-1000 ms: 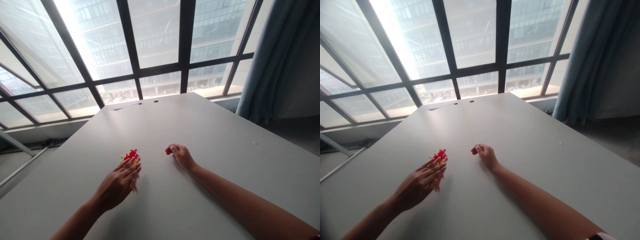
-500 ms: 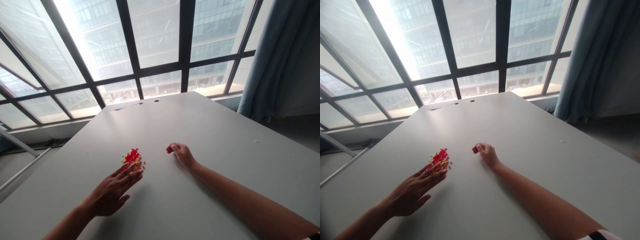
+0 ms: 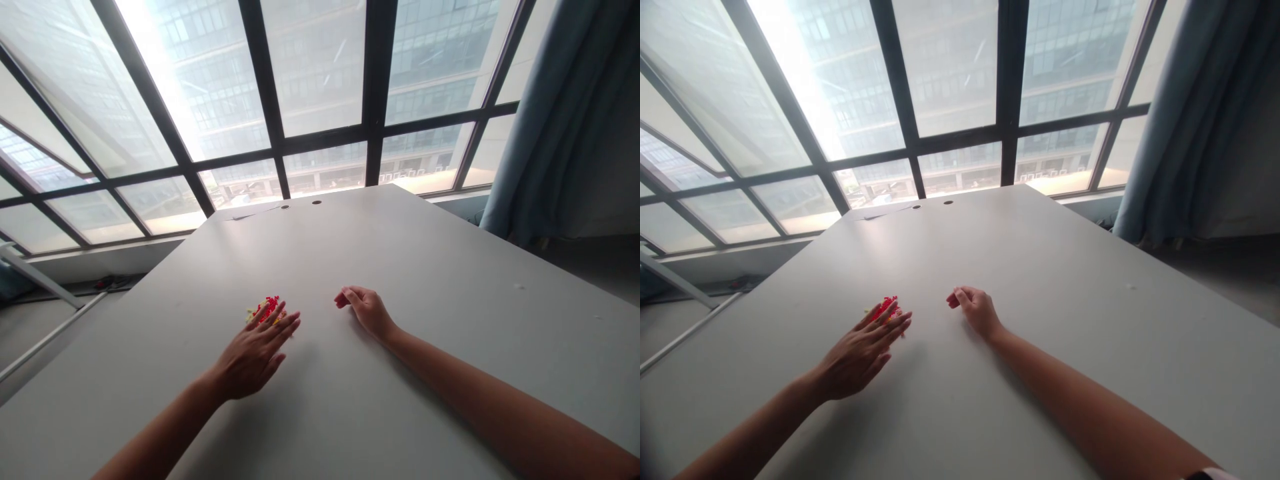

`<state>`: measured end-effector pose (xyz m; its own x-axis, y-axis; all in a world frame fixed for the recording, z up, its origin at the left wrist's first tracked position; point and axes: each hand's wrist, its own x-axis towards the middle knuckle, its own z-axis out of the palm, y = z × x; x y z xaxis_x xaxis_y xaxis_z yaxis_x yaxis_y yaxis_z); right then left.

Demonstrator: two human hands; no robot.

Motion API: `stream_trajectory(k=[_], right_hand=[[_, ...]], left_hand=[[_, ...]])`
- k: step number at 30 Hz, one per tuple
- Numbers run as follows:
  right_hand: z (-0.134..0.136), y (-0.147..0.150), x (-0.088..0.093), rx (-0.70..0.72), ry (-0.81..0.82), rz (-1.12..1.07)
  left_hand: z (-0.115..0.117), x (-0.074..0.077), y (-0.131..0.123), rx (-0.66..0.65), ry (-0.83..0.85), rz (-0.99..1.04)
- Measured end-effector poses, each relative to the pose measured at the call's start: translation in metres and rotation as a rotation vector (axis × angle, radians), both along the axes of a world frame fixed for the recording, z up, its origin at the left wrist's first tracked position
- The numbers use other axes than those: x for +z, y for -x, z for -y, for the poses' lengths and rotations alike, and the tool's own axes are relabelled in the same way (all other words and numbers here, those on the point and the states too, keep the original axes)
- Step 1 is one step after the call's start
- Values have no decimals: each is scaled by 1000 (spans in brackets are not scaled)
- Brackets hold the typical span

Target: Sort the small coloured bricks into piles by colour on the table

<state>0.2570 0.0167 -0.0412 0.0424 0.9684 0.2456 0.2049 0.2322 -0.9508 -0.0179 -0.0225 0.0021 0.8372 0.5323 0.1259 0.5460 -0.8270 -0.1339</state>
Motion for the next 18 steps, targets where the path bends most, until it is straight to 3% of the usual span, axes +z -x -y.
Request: stream_trajectory(k=[6,8,11,14,18], right_hand=[[0,-1,1,17,6,4],[1,0,2,18,5,24],[4,1,5,17,4,67],[7,1,8,7,-9,104],[11,3,12,18,-25,138]], left_hand=[[-2,-4,-1,3,18,89],[-5,-7,4,115,-25,196],[-19,-12,9,425,-77,334],[-39,-16,9,680,-2,339],[-51,-19,3,671,44,312]])
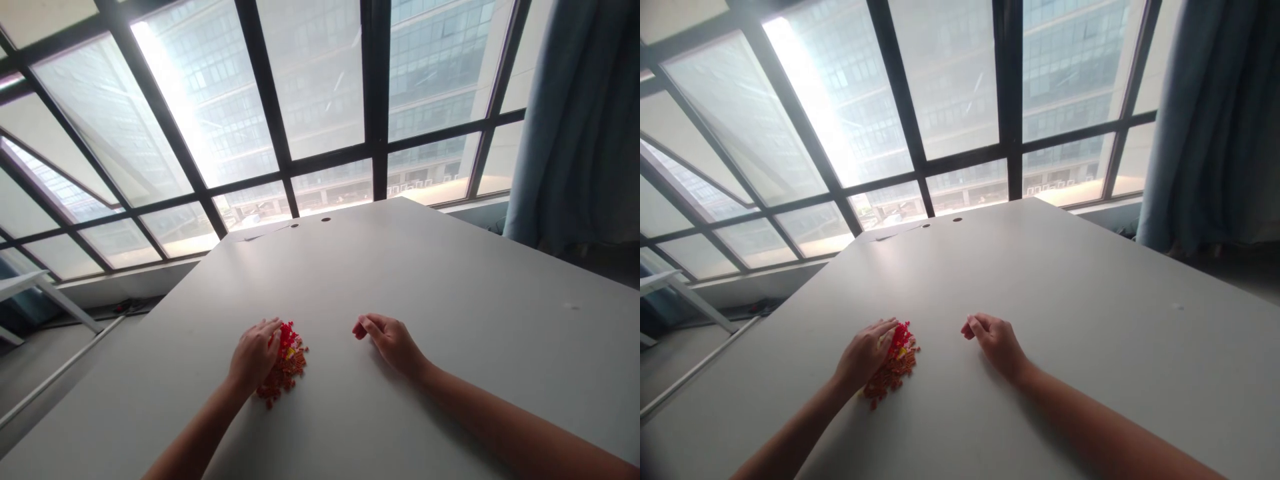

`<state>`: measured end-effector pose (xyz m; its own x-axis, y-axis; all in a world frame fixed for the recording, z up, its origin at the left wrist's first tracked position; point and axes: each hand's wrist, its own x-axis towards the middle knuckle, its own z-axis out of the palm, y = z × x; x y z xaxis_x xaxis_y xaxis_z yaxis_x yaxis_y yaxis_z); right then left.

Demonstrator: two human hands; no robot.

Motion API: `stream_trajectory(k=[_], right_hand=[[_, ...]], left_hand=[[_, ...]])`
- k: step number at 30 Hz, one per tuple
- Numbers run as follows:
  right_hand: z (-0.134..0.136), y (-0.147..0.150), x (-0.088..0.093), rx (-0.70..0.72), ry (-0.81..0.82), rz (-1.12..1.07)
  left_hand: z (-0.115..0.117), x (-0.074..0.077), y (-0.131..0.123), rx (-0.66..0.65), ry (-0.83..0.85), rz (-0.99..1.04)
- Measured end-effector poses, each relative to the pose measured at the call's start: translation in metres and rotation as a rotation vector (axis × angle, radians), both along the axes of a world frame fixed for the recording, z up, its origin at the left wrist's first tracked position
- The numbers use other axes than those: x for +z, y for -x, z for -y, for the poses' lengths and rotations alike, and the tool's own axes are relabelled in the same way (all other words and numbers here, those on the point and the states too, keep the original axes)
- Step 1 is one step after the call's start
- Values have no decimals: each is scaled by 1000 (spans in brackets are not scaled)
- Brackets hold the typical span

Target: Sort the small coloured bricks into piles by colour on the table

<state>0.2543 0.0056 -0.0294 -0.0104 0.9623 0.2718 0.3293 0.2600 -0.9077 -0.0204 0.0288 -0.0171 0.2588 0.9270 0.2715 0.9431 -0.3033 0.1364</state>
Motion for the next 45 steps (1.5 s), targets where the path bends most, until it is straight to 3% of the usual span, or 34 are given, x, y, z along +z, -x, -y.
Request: stream_trajectory(k=[9,18,32,35,39,45], right_hand=[[6,3,5,57,15,41],[9,1,11,59,20,94],[10,0,11,42,15,124],[10,0,11,41,13,131],[10,-1,11,35,15,133],[10,-1,11,31,17,135]], left_hand=[[11,-5,1,-115,-21,43],[2,-16,16,-2,-81,255],[3,-3,20,-32,-20,245],[4,7,22,-98,-93,167],[6,18,24,-71,-114,32],[7,19,23,-69,-79,-42]])
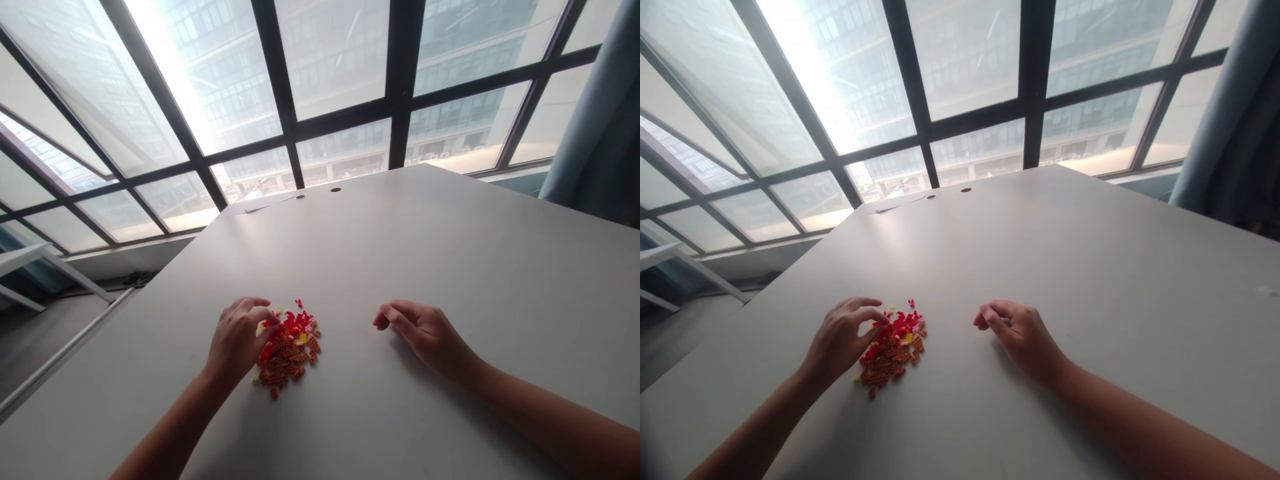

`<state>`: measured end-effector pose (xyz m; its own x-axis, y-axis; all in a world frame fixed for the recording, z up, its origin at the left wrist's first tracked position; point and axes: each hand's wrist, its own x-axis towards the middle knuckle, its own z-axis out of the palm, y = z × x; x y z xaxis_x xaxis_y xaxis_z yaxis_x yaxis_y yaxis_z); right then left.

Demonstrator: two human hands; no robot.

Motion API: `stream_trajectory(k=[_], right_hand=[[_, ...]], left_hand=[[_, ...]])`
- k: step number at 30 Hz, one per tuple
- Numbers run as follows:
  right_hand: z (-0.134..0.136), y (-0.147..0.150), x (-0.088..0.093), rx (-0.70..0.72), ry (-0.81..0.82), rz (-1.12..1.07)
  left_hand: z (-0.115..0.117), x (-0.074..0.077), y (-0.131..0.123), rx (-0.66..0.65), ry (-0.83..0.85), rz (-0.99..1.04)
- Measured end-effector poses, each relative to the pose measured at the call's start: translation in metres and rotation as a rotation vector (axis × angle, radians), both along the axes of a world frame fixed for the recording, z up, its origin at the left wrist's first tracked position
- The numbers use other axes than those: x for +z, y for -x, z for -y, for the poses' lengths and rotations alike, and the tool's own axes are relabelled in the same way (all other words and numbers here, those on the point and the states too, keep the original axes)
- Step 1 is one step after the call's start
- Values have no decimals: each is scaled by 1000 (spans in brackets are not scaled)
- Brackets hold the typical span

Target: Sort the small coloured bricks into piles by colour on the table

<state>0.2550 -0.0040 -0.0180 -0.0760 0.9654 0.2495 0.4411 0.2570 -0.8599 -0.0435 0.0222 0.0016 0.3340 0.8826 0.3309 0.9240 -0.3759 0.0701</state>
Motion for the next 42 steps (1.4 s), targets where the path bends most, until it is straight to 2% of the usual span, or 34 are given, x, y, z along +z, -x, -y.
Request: stream_trajectory(k=[8,16,27,30,33,37,42], right_hand=[[0,0,0,12,4,-10],[0,-1,-2,8,3,17],[0,-1,-2,10,5,26],[0,0,-1,7,9,27],[0,0,-1,1,10,35],[0,-1,-1,-4,7,43],[0,0,-3,1,-8,47]], left_hand=[[-1,4,4,-32,43,-16],[-2,-3,1,-56,90,42],[0,-2,0,-34,57,30],[7,2,-9,-52,6,37],[18,4,-24,-132,3,62],[30,-2,-41,-248,-2,52],[32,-9,-43,-255,-47,23]])
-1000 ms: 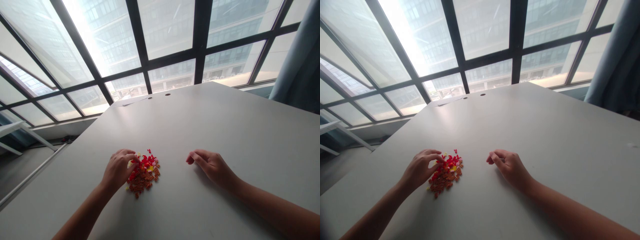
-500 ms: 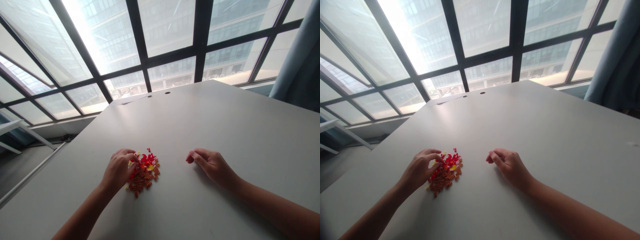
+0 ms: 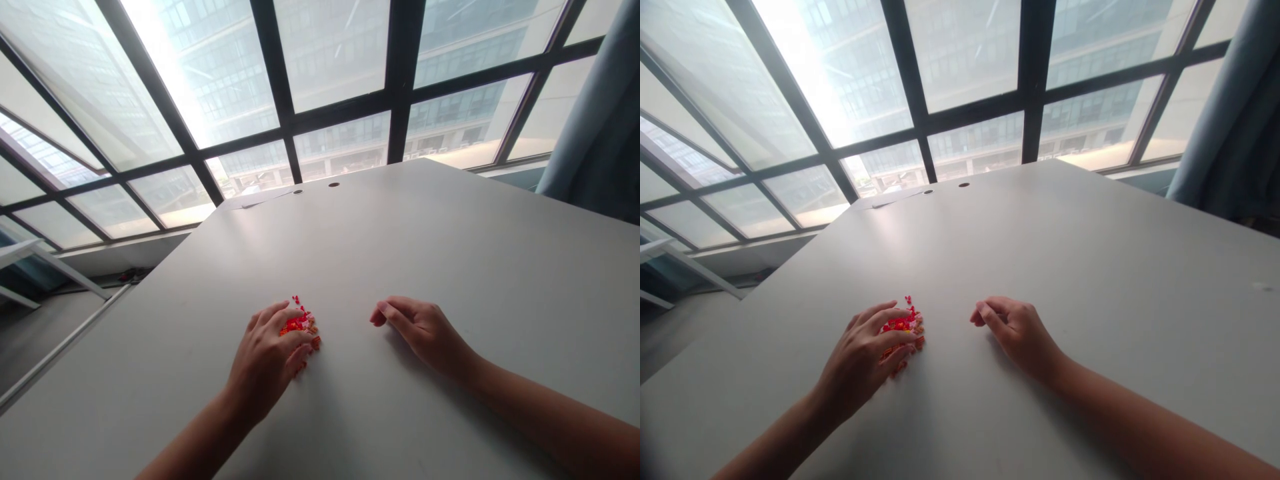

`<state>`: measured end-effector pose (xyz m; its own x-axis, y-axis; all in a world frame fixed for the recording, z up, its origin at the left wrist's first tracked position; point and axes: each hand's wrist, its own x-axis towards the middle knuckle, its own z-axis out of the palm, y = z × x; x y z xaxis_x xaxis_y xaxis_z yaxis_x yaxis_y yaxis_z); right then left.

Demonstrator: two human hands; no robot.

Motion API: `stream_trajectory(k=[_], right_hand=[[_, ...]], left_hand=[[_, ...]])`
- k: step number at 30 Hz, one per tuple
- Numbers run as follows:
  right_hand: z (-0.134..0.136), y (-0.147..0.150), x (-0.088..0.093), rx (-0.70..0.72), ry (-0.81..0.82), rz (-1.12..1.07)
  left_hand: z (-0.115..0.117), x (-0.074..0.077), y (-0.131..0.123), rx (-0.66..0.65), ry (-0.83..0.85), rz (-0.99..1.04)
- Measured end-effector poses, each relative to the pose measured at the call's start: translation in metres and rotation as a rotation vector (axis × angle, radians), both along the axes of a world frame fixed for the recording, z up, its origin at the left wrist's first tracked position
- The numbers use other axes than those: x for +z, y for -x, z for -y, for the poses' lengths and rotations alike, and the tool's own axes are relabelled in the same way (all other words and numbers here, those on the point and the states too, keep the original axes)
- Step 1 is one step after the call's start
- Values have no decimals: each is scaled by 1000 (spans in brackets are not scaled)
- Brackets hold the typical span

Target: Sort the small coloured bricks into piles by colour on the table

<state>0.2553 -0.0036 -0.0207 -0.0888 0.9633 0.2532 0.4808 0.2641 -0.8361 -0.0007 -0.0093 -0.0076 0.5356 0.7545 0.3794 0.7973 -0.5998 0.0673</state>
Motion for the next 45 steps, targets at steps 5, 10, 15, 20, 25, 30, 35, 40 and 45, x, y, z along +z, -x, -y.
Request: stream_trajectory(k=[5,10,15,20,25,30,35,40,45], right_hand=[[0,-2,-1,6,-8,-3],[1,5,-1,108,-235,161],[-4,39,0,276,-373,463],[-13,62,-2,313,-295,496],[-15,59,-4,331,-235,455],[-16,59,-3,365,-245,493],[-13,60,1,362,-210,487],[-12,60,3,340,-71,387],[-15,59,1,332,-3,300]], left_hand=[[0,1,0,-5,-5,7],[-3,10,3,18,1,26],[-6,18,10,91,-1,36],[-6,20,10,104,-32,28],[-7,18,9,93,-42,28],[-7,17,8,82,-25,25],[-7,13,8,61,18,77],[-6,4,2,1,110,178],[-6,-3,-2,-8,108,223]])
